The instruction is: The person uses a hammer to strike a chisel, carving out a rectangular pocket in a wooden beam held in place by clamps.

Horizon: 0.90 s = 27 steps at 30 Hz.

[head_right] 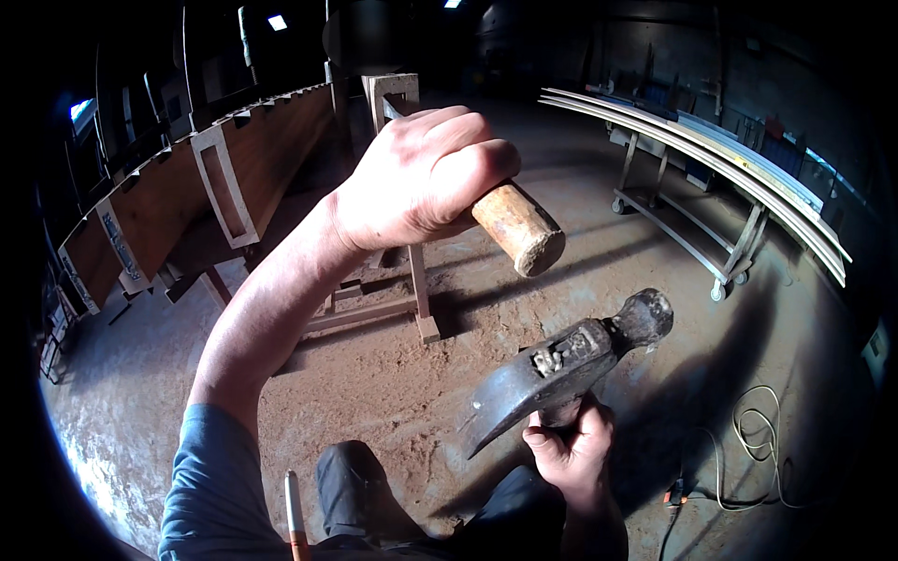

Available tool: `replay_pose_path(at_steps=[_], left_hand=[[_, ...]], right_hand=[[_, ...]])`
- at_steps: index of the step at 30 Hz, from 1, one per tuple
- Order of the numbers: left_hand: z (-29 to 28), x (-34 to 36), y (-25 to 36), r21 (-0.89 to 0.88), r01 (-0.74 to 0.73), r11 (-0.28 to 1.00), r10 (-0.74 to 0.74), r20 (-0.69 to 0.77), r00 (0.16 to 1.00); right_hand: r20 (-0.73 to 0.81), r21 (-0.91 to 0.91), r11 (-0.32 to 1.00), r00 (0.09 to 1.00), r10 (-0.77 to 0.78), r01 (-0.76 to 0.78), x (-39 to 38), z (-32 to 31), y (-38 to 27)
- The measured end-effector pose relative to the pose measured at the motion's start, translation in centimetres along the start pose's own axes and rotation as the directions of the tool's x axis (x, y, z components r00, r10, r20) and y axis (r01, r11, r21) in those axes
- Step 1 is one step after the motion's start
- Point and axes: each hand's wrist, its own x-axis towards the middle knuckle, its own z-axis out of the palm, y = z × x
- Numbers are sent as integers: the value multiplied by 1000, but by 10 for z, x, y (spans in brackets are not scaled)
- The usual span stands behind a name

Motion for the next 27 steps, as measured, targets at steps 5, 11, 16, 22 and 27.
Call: replay_pose_path(at_steps=[5, 11, 16, 22, 27], left_hand=[[-1, 3, 0, -17, 29, 999, -29, 1, 1000], [-5, 5, -4, -67, 50, 996, -51, -14, 999], [-8, 11, -4, -102, 80, 992, -84, -45, 995], [-15, 20, -8, -123, 238, 963, -245, -41, 969], [-14, 30, -6, -123, 201, 972, -207, -45, 977]], right_hand=[[-23, -184, 949, 964, -265, 256, 12, -2, 2], [81, 170, 982, 994, 71, -84, 39, 18, -16], [-4, 373, 927, 1000, -24, 23, 44, 12, -29], [169, 265, 940, 970, 174, -215, 76, -10, -75], [132, 392, 888, 970, 205, -241, 48, -21, -51]])
